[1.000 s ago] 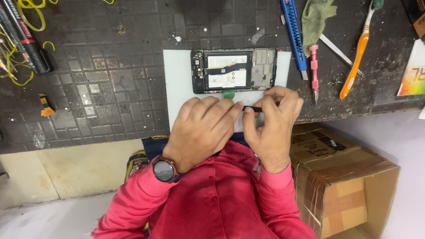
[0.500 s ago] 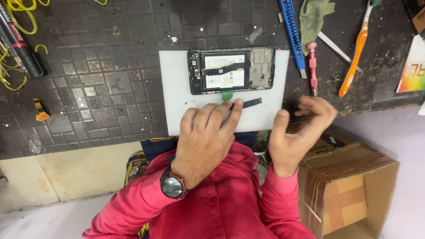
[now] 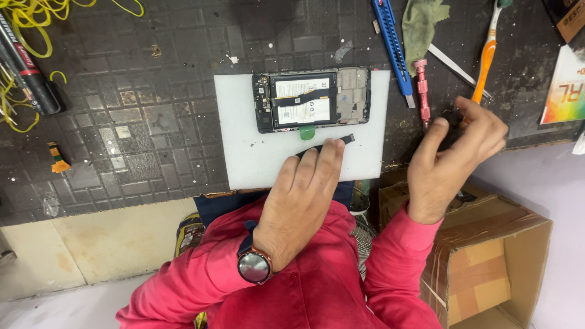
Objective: The person handles a disassembled smartphone, removes a ribbon cable, cleans it with a toothbrush, and reinserts it into the device. The person also uses a small orange tool to adjust internal components.
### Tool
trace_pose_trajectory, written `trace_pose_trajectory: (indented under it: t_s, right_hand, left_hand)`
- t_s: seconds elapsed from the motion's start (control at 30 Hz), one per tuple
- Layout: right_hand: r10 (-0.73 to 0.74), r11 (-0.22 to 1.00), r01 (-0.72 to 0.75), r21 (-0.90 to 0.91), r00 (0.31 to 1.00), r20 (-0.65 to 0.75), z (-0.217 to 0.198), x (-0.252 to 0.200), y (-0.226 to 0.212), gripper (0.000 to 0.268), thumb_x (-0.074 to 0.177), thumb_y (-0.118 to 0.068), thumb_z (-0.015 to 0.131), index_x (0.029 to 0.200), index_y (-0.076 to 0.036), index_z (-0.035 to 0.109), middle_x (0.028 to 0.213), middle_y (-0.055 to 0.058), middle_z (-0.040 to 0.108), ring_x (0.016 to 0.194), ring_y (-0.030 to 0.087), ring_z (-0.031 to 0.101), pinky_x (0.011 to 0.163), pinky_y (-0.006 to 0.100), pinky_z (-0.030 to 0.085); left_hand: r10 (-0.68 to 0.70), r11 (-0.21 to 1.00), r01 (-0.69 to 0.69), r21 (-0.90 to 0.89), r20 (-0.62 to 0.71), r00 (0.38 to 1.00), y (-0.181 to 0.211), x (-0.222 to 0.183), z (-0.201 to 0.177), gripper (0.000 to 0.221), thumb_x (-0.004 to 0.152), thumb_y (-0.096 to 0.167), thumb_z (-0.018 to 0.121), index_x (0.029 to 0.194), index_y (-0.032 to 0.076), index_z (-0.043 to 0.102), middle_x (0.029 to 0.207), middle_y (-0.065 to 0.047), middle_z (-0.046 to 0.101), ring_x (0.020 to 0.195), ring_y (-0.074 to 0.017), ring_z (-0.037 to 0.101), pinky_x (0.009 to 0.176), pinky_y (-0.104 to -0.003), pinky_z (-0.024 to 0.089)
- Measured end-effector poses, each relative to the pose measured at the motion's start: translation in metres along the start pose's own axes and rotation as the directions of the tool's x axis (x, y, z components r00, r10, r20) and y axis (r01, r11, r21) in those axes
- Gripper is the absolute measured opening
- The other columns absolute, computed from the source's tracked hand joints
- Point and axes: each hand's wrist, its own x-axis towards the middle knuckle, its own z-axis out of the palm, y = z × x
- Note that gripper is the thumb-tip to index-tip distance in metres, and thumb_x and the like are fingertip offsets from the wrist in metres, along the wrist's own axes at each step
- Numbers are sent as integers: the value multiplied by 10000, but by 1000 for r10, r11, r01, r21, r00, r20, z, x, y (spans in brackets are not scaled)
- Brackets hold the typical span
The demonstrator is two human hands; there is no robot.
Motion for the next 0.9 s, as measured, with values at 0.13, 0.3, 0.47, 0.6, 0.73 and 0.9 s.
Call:
trace_pose_trajectory:
  t_s: [0.13, 0.3, 0.47, 0.6, 0.73, 0.9]
  right_hand:
    - [-9, 1000, 8, -15, 999, -43, -2, 7, 9, 308, 1036, 5, 624, 1338, -17, 565, 1292, 137, 498, 1210, 268, 446, 1003, 359, 413]
    - [-78, 992, 69, -110, 994, -79, -8, 40, 21, 269, 1029, 25, 641, 1285, -8, 567, 1215, 121, 553, 1181, 264, 485, 993, 377, 421]
    - [221, 971, -221, 93, 975, 12, 1, 63, 36, 270, 931, -66, 702, 1164, -37, 568, 1039, 58, 592, 987, 214, 571, 838, 363, 465]
    - [-87, 988, 81, -132, 996, -36, 2, 65, 39, 356, 989, 103, 597, 1325, -2, 543, 1157, 115, 601, 1086, 225, 569, 966, 377, 467]
    - [-123, 991, 128, 41, 986, -109, -8, 59, 32, 521, 1050, 162, 416, 1531, -39, 400, 1337, 124, 565, 1033, 141, 528, 916, 293, 496]
    - [-26, 998, 22, 66, 998, 57, -43, 4, -8, 494, 1145, 136, 420, 1600, -31, 321, 1146, 169, 563, 864, 167, 540, 757, 305, 455]
  left_hand:
    - [3, 997, -2, -80, 16, 1000, -4, 2, 2, 634, 916, 186, 528, 1516, 3, 432, 1404, -91, 548, 1204, -231, 515, 1059, -364, 416]
    - [14, 987, -14, -157, -6, 1000, -9, 3, 2, 670, 915, 174, 569, 1545, 3, 419, 1381, -78, 578, 1149, -219, 518, 1023, -362, 421]
    - [26, 983, -30, -184, -25, 999, -8, 7, 3, 692, 900, 199, 617, 1538, 14, 420, 1361, -86, 585, 1160, -229, 527, 1014, -371, 418]
    - [19, 978, -23, -208, -20, 1000, -8, 6, 4, 722, 881, 205, 636, 1543, 11, 422, 1371, -91, 586, 1175, -235, 527, 1019, -374, 416]
    - [29, 967, -35, -250, -31, 999, -12, 5, 7, 744, 854, 226, 648, 1545, 53, 433, 1395, -75, 587, 1180, -233, 529, 1013, -392, 411]
    - [14, 950, -22, -310, -27, 1000, -20, 2, 7, 743, 838, 235, 629, 1547, 105, 450, 1391, -35, 594, 1162, -205, 537, 1021, -395, 411]
